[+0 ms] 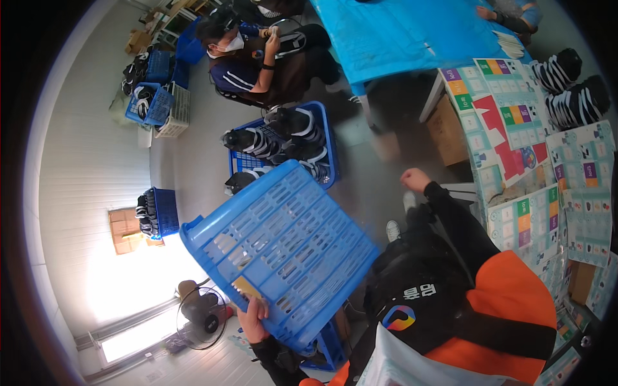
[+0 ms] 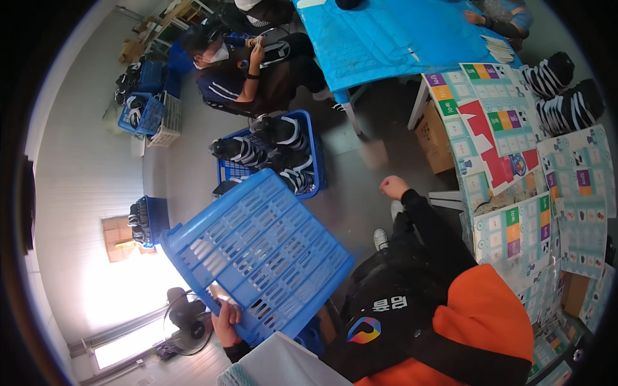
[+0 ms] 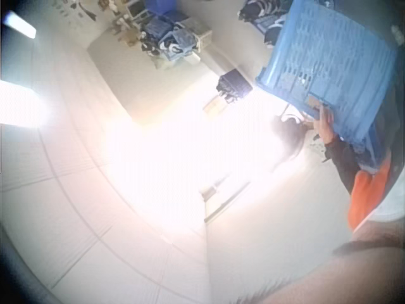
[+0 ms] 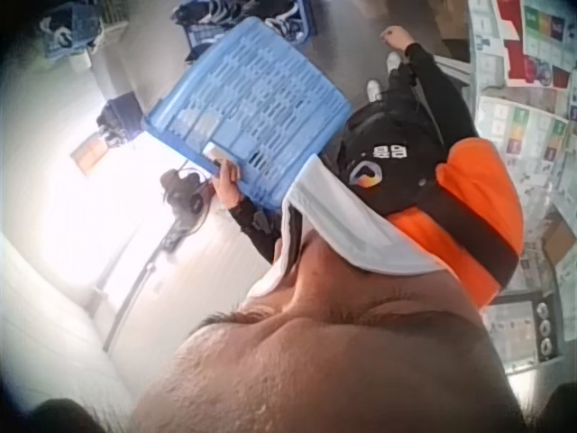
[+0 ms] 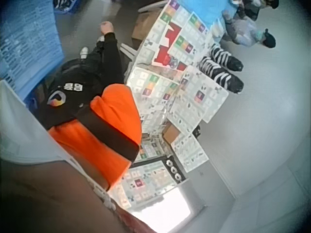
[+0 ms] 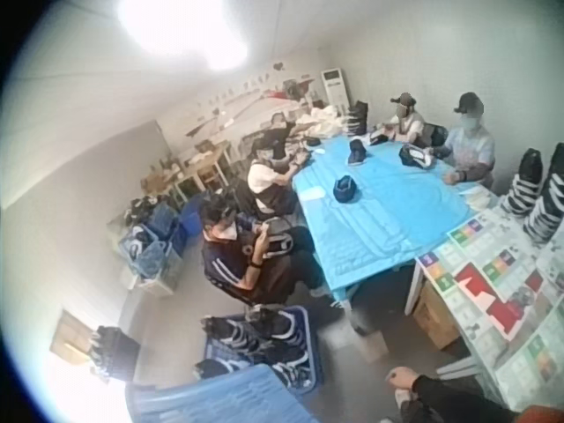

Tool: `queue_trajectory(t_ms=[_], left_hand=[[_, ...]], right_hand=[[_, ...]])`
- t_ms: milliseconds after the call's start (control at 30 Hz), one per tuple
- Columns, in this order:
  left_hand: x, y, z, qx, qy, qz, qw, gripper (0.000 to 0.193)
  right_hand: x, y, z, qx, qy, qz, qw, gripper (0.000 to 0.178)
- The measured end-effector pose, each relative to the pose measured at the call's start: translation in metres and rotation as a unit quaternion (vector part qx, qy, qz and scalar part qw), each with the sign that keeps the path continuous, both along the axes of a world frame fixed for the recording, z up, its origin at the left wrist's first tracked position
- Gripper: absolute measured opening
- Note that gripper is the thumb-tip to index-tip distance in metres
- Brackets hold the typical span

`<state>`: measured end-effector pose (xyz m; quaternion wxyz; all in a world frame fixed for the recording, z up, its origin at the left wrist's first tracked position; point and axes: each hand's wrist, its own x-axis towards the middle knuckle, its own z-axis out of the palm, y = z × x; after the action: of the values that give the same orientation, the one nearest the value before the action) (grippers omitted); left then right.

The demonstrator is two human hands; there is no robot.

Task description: The person works on footwear components at a workbench, handles finished shoes, moves storage baskets, and then walks to a water dispenser to fill a cup.

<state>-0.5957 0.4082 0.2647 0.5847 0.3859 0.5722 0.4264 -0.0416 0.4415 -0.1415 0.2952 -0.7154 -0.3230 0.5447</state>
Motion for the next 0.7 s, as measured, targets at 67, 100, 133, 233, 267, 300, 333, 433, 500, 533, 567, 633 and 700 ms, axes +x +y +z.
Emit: queue_trajectory(t_ms=[67, 100, 133, 233, 267, 300, 333, 433, 500, 533, 567, 633, 700], left_hand=[[0.001, 0.016, 0.014, -0.008, 0.071, 0.007, 0.997, 0.013], [0.001, 0.021, 0.022, -0.023, 0.111, 0.025, 0.993, 0.014], [-0.002, 0.026, 0.027, -0.028, 0.120, 0.026, 0.992, 0.014], [-0.018, 0.026, 0.043, -0.071, 0.218, 0.046, 0.972, 0.017], [-0.026, 0.018, 0.050, -0.094, 0.258, 0.048, 0.960, 0.019], [-0.023, 0.024, 0.053, -0.116, 0.296, 0.049, 0.947, 0.023], [0.003, 0.036, 0.063, -0.131, 0.317, 0.085, 0.936, 0.025], [0.030, 0.056, 0.090, -0.169, 0.385, 0.126, 0.899, 0.034], [0.017, 0.062, 0.098, -0.205, 0.363, 0.132, 0.899, 0.021], [0.012, 0.060, 0.105, -0.241, 0.384, 0.135, 0.881, 0.021], [0.008, 0.060, 0.110, -0.274, 0.401, 0.134, 0.864, 0.021], [0.004, 0.066, 0.111, -0.329, 0.425, 0.132, 0.833, 0.021], [0.003, 0.084, 0.100, -0.353, 0.432, 0.133, 0.819, 0.021]], right_hand=[[-0.011, 0.044, -0.025, 0.061, -0.188, 0.091, 0.976, 0.017], [-0.021, 0.070, -0.038, 0.058, -0.178, 0.095, 0.978, 0.017], [-0.026, 0.093, -0.048, 0.030, -0.179, 0.101, 0.978, 0.019], [-0.049, 0.154, -0.080, -0.005, -0.175, 0.130, 0.976, 0.023], [-0.060, 0.176, -0.098, -0.024, -0.186, 0.158, 0.969, 0.024], [-0.067, 0.200, -0.113, -0.042, -0.197, 0.185, 0.962, 0.025], [-0.073, 0.223, -0.124, -0.045, -0.189, 0.187, 0.963, 0.025], [-0.106, 0.278, -0.154, -0.125, -0.149, 0.253, 0.948, 0.028], [-0.123, 0.310, -0.185, -0.115, -0.132, 0.223, 0.959, 0.032], [-0.137, 0.328, -0.189, -0.127, -0.108, 0.240, 0.956, 0.036], [-0.146, 0.343, -0.201, -0.131, -0.105, 0.243, 0.955, 0.036], [-0.156, 0.370, -0.234, -0.126, -0.112, 0.195, 0.966, 0.037], [-0.166, 0.395, -0.268, -0.143, -0.107, 0.183, 0.967, 0.044]])
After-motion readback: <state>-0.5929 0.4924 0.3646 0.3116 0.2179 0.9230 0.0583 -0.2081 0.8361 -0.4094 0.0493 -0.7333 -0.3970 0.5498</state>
